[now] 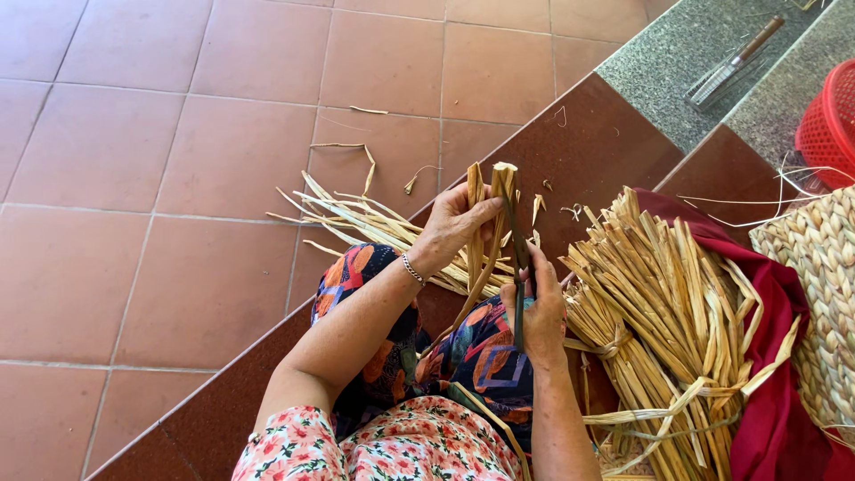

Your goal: The person sits on the floor and prepares dried palm leaves by splitting them with scissors and peeling them by hand. They then weave the prepared strips into a partially completed basket frame.

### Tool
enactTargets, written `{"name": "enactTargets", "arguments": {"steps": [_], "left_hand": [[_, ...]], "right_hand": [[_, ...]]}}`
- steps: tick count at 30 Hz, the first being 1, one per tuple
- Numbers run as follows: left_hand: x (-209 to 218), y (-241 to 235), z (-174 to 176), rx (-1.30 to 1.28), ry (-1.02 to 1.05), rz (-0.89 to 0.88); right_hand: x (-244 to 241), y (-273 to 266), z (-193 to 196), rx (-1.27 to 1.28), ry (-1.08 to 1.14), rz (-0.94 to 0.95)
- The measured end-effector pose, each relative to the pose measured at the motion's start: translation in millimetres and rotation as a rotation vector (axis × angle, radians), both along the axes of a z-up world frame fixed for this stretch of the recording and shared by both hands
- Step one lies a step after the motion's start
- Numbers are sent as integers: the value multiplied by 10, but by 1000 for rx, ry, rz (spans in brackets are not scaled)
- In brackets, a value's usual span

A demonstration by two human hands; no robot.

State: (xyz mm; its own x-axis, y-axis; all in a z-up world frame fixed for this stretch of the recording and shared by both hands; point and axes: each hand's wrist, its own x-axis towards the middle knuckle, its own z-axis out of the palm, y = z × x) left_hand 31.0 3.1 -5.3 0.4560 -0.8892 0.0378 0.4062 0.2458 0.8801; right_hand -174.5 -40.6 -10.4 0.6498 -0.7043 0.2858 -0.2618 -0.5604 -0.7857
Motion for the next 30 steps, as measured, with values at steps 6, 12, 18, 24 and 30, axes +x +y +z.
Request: {"name": "enactTargets", "arguments": {"steps": [6, 12, 18, 24, 30], "left_hand": [[-16, 4, -27, -56, 5, -31], [-49, -13, -50, -18, 3, -30], [-38, -4, -44, -38, -10, -52], [-39, 23, 41, 7, -55, -46], [-110, 23, 20, 73, -97, -140]], "right_hand": [[44, 62, 154, -128, 2, -1], [51, 37, 37, -295, 74, 0], [15, -4, -118, -360, 143, 2], [-19, 16, -81, -423, 15, 10], [-11, -25, -62, -292, 11, 13]]}}
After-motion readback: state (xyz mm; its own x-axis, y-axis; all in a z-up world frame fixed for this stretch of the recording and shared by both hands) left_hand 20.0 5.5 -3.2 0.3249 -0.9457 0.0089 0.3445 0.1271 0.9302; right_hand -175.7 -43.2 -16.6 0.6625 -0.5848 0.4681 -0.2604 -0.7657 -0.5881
